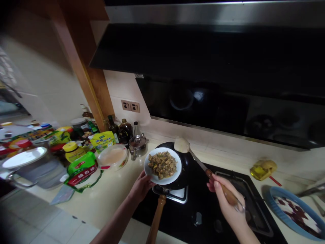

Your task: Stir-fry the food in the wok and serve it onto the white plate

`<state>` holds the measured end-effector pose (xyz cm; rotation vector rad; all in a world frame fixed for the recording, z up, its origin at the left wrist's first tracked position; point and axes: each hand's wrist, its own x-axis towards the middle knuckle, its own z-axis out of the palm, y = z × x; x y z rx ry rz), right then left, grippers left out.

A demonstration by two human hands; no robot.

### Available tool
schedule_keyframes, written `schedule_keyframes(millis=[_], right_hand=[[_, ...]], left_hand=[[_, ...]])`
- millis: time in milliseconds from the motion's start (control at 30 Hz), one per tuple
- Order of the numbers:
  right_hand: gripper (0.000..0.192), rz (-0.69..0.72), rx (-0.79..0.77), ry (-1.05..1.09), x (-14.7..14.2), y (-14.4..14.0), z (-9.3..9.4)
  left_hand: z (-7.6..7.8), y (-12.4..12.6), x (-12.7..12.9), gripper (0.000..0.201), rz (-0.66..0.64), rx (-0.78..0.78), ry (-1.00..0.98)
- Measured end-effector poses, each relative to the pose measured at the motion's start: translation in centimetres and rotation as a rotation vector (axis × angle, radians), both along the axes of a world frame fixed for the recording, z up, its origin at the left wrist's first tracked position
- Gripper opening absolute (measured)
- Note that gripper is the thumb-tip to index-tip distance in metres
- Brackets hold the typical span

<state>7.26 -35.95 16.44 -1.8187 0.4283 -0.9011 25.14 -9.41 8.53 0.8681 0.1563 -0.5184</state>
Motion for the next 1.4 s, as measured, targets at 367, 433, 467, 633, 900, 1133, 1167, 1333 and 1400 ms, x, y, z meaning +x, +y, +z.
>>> schedule_keyframes(millis=[367, 433, 467, 633, 900, 1133, 1167, 1333, 1400], right_hand=[[0.034, 0.247, 0.131, 0.162, 6.1, 1.9, -5.5], [0.031, 0.297, 0.042, 0.211, 6.5, 1.4, -2.9], [0.03, 0.302, -0.003, 0.241, 6.8, 0.8, -1.2], [0.021, 0.217, 0.083, 0.481, 9.3, -2.4, 4.9], [0.037, -0.043, 0.817, 0.055, 8.1, 4.0, -7.5], [0.046, -0.046, 0.855, -0.116, 8.8, 4.4, -9.8], [0.045, -0.051, 0.828, -0.112, 8.4, 3.8, -9.3], [0.043, -0.055, 0.75, -0.078, 5.1, 1.0, -5.6], [0.042, -0.05, 0.724, -0.067, 3.9, 0.2, -3.5]], left_hand=[[-0.2, 11.9, -2.5, 0.055, 0.234, 0.149, 0.04], [-0.5, 13.1, -2.8, 0.056, 0.268, 0.162, 0.035], [-0.6, 13.5, -2.8, 0.056, 0.279, 0.16, 0.036], [-1.3, 14.4, -2.9, 0.056, 0.306, 0.123, 0.069], [-1.2, 13.7, -3.2, 0.054, 0.299, 0.093, 0.092], [-0.4, 12.1, -3.0, 0.054, 0.233, 0.108, 0.076], [-0.4, 11.8, -3.0, 0.053, 0.222, 0.11, 0.072], [-0.6, 9.7, -2.4, 0.052, 0.173, 0.108, 0.045], [-0.6, 8.5, -2.0, 0.052, 0.16, 0.082, 0.032]])
